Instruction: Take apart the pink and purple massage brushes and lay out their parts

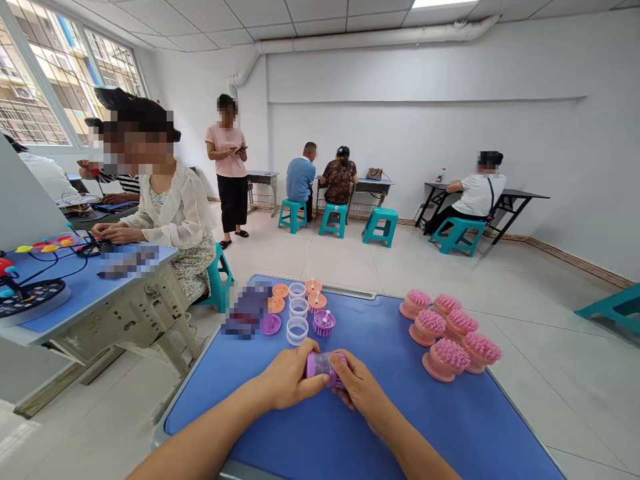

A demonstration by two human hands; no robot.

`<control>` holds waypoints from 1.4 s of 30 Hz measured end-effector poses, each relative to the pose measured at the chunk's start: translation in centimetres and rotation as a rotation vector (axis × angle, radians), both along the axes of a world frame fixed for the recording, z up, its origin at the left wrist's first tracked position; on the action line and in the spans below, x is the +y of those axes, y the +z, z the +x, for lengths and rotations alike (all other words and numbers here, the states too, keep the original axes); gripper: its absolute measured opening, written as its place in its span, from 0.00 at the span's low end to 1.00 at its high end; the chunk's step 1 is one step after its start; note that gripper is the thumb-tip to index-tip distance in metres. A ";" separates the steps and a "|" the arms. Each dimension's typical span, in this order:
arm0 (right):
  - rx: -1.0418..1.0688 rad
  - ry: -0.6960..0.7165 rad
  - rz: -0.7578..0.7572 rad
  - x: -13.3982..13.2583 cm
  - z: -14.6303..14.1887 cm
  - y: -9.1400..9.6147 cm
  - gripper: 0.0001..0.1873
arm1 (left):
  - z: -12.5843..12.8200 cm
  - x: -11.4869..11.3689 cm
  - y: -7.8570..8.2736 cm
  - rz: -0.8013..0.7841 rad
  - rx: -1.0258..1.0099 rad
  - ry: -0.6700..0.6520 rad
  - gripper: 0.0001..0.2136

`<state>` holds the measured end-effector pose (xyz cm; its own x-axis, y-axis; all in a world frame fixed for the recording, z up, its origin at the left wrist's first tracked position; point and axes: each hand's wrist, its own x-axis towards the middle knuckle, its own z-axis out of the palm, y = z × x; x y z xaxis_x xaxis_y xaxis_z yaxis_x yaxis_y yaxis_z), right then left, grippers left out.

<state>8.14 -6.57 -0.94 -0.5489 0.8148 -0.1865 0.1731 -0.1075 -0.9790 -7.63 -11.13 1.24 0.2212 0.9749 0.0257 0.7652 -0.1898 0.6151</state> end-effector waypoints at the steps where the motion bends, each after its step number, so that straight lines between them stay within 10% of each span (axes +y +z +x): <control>1: 0.004 -0.006 0.004 0.0 -0.1 -0.1 0.33 | 0.0 0.0 0.1 0.000 -0.002 -0.005 0.15; 21: 0.135 -0.041 0.039 0.9 0.3 0.4 0.29 | -0.7 1.2 -2.2 0.131 -0.111 -0.005 0.17; 31: 0.242 0.063 -0.176 1.4 0.4 0.0 0.42 | -0.8 1.2 -2.6 0.074 -0.076 -0.007 0.17; 42: 0.176 0.014 -0.111 1.2 0.3 0.3 0.31 | -0.8 1.3 -2.9 0.156 -0.043 -0.054 0.16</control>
